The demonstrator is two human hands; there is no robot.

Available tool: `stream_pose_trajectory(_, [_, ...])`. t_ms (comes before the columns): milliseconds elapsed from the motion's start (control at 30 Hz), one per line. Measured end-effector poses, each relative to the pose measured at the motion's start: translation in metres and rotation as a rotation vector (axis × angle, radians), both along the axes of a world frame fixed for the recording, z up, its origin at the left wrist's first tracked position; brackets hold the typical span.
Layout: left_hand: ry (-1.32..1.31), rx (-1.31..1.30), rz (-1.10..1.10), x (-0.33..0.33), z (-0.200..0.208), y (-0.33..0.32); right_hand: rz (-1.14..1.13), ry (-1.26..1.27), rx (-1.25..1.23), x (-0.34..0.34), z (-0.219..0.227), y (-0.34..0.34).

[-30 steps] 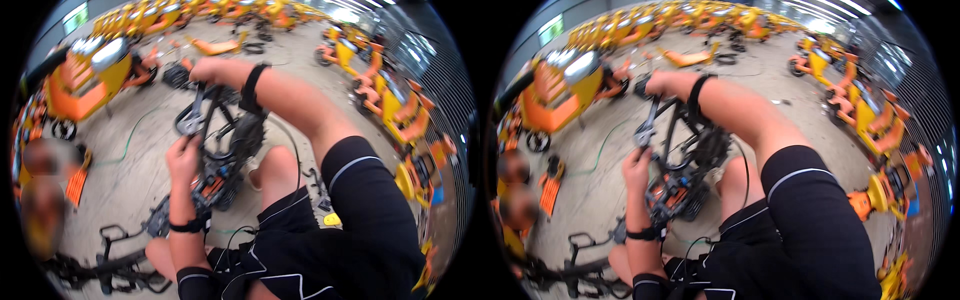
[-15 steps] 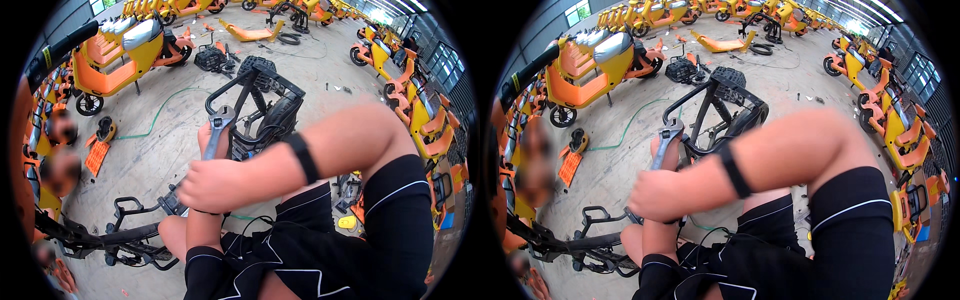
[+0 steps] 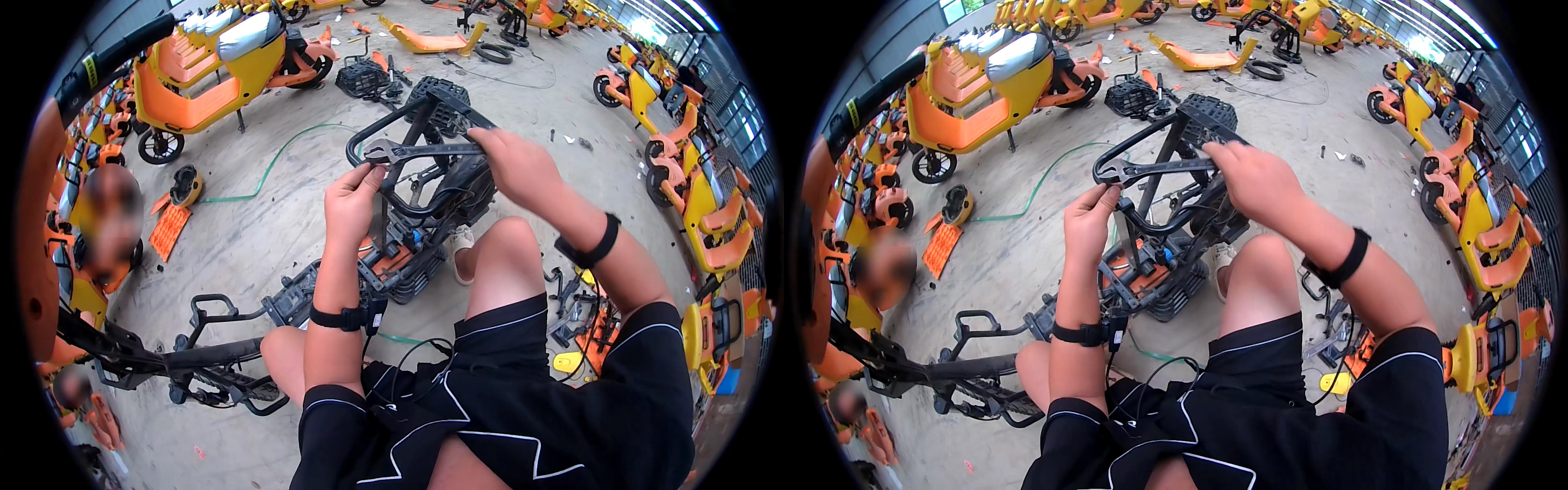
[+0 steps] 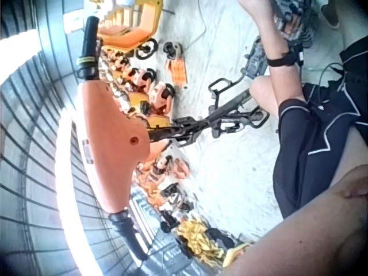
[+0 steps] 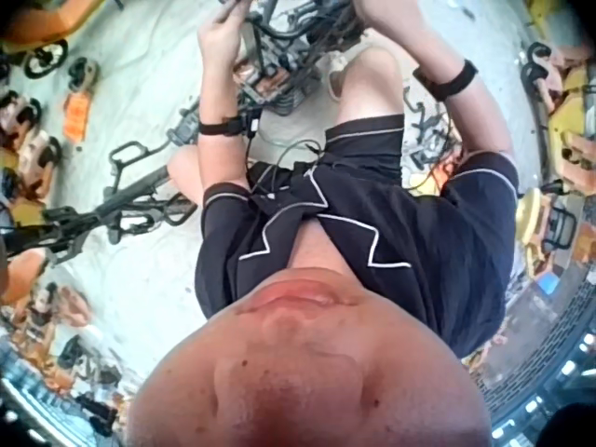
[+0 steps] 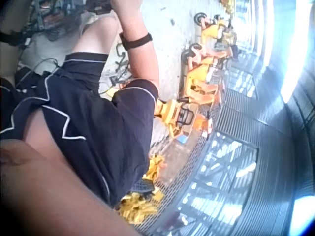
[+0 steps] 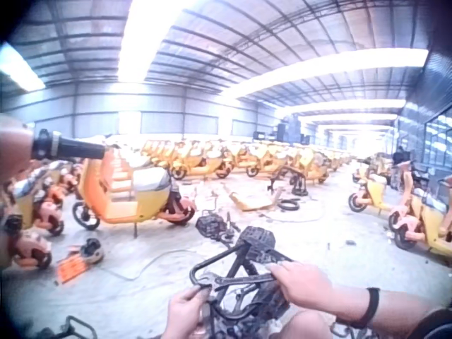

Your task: The person attaches a metal frame component to a scooter chassis by hand, then uses a wrench to tighten a bolt on the frame.

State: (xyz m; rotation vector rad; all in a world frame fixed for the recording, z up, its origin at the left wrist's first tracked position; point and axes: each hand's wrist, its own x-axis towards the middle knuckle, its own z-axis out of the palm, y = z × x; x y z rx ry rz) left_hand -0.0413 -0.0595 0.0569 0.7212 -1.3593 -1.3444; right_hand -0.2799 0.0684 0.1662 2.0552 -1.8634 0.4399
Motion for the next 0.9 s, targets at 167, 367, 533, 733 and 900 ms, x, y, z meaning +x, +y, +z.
stream_pose_trajectory(167, [-0.015,-0.004,-0.046,0.003,0.006,0.003,0.024,-0.067,0.228,-0.023,0.008,-0.125])
stream_pose_trajectory(367, [-0.044,-0.050,-0.066,-0.004,0.006,0.006,0.244,-0.271,0.567,0.017,0.020,-0.253])
stream_pose_trajectory(533, [-0.123,-0.035,-0.032,0.002,0.006,0.006,0.262,-0.314,0.777,0.143,0.037,-0.253])
stream_pose_trajectory(733, [-0.340,-0.568,0.293,-0.002,-0.027,-0.011,0.685,0.437,0.733,0.238,0.013,-0.180])
stream_pose_trajectory(900, [0.191,0.125,-0.023,-0.007,-0.037,0.006,0.741,0.590,0.647,0.231,0.005,-0.072])
